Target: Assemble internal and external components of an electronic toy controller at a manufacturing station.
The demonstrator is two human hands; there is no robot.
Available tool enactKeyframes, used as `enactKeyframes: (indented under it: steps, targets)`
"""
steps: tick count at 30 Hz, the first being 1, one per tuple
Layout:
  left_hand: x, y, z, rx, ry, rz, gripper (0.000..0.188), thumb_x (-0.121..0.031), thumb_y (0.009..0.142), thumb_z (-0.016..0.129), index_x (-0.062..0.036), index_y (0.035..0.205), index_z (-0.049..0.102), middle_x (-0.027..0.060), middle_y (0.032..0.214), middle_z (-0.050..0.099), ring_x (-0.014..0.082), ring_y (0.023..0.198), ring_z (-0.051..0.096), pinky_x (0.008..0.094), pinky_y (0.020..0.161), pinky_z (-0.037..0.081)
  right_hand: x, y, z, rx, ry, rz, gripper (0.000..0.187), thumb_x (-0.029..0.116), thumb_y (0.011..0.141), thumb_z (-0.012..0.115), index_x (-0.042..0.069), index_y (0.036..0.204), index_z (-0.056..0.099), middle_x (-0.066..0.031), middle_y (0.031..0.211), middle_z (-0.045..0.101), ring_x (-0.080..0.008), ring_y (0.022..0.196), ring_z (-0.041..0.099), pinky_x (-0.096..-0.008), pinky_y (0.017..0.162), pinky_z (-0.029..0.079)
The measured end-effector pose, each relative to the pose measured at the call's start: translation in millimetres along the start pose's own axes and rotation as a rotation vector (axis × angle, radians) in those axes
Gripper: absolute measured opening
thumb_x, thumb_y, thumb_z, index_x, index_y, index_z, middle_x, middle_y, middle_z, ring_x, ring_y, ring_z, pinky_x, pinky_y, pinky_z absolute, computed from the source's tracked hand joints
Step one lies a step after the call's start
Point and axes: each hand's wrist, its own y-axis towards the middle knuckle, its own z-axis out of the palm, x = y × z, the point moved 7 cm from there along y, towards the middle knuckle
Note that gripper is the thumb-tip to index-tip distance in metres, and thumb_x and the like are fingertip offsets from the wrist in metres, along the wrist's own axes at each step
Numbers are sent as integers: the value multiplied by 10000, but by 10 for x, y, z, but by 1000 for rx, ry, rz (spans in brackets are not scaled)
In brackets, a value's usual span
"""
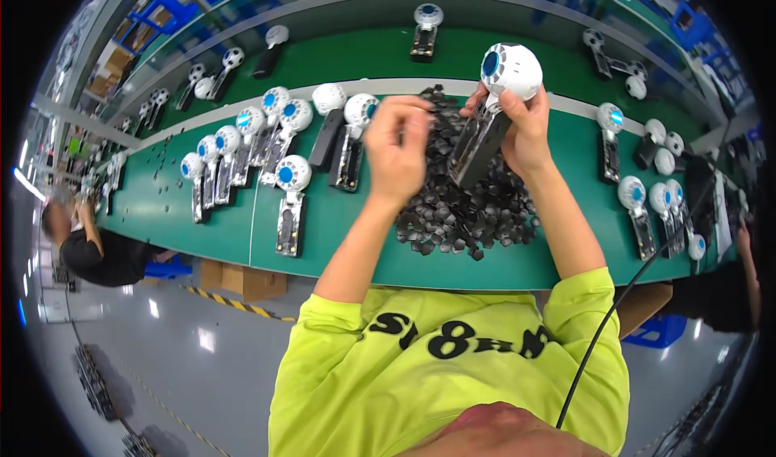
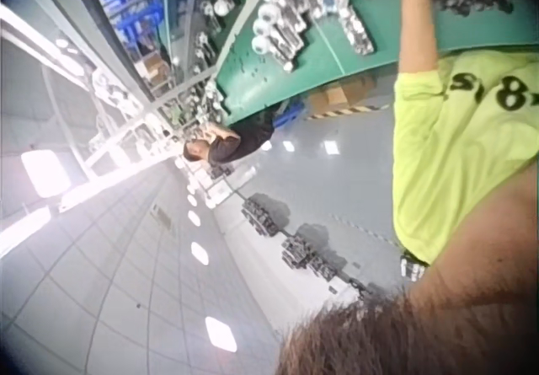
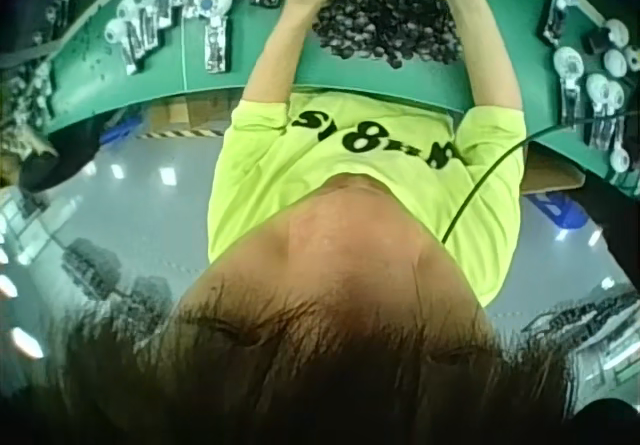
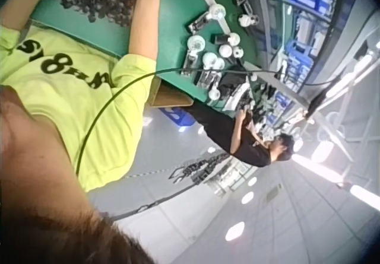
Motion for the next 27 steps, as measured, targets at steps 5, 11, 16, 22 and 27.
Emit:
enactKeyframes:
  steps: [5,11,16,22,27]
  targets:
    - [83,24,-183,-89,28,-237,84,-25,912,632,30,969,660,138,865,711,170,723,659,231,594,507,109,-183,-370,34,40,10,608,237,881,653,-8,1384,415,-154,1037,598,-228,814,614,-335,721,531]
    - [193,-13,17,-57,-257,-397,144,-10,910,631,67,1028,659,180,872,725,188,697,684,217,526,504,75,-383,-788,46,427,78,557,301,942,544,-15,1383,414,-156,1034,555,-195,782,541,-298,627,467]
    - [194,-50,94,-26,-359,-439,159,-39,914,648,68,1031,663,202,900,726,198,715,694,216,516,496,57,-424,-864,93,414,90,537,321,963,490,-16,1374,420,-157,1024,539,-187,784,510,-294,613,454]
    - [221,-92,106,-29,-320,-453,136,-43,912,655,58,1002,663,196,875,725,201,711,696,220,505,495,-57,-440,-970,60,388,138,546,313,956,505,-17,1380,414,-160,1019,542,-188,777,519,-292,606,456]
    - [262,-133,170,58,-259,-450,81,-30,915,629,49,928,643,201,857,717,190,646,664,225,491,504,-94,-481,-869,107,341,157,562,314,948,512,-17,1389,403,-162,1010,542,-187,767,520,-288,591,455]
